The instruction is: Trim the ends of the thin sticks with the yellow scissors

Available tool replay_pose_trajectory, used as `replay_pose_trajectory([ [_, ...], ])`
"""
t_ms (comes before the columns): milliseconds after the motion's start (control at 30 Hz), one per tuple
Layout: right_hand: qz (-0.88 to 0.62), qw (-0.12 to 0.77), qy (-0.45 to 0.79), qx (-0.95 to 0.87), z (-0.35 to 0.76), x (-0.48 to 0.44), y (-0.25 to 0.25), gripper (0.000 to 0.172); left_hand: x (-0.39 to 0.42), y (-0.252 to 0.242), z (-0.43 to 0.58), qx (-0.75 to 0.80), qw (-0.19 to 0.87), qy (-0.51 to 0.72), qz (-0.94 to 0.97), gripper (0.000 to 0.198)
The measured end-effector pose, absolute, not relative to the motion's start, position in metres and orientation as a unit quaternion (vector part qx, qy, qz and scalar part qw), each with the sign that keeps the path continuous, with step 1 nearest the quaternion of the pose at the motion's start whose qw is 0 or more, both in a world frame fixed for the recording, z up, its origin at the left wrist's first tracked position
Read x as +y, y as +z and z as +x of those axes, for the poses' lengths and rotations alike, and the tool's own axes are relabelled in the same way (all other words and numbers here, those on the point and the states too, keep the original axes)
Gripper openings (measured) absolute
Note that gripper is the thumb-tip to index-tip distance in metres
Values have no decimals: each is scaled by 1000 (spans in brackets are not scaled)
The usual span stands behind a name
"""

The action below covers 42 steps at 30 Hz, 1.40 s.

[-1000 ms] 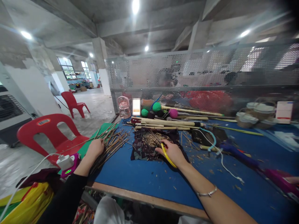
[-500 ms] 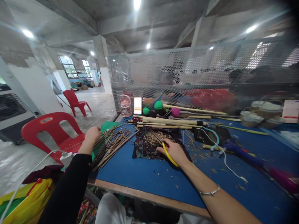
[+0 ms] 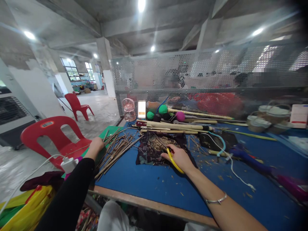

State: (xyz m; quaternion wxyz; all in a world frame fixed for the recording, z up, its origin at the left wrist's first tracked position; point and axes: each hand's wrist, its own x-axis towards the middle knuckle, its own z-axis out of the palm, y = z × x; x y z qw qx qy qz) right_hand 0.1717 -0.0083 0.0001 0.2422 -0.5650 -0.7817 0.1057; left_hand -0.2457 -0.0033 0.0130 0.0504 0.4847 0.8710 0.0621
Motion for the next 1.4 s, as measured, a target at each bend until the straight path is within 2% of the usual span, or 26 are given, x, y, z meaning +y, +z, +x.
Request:
replay_pose_trajectory([
  [267,-565,245,117,-779,171,-9,0,41,-7,46,-218,840,38,193,505,26],
  [300,-564,248,115,-779,171,-9,0,41,-9,52,-208,819,86,275,496,23],
  [367,-568,255,107,-775,171,-8,-2,39,-16,64,-182,699,273,455,479,18],
  [400,-576,262,102,-768,171,-7,-3,39,-20,68,-169,622,377,505,465,15],
  [467,-600,283,90,-743,173,-5,-3,39,-27,73,-141,495,523,550,423,12],
  [600,-626,355,87,-688,182,0,1,41,-29,71,-89,387,644,559,351,16],
  [667,-590,412,129,-682,184,0,5,41,-22,65,-62,363,655,588,306,13],
  [767,-478,480,298,-672,179,-6,12,36,-10,57,-24,334,657,633,239,13],
  [867,-393,464,502,-615,170,-13,16,36,2,52,2,334,653,655,180,15],
  [967,-331,437,610,-572,169,-16,16,43,11,49,9,330,648,668,158,17],
  [1133,-332,365,664,-562,174,-14,12,38,22,46,-2,289,671,670,132,17],
  [1233,-377,389,647,-537,172,-15,12,35,24,44,-12,232,699,667,118,31],
  [1400,-374,440,622,-530,166,-18,18,35,20,45,-18,194,700,676,123,35],
])
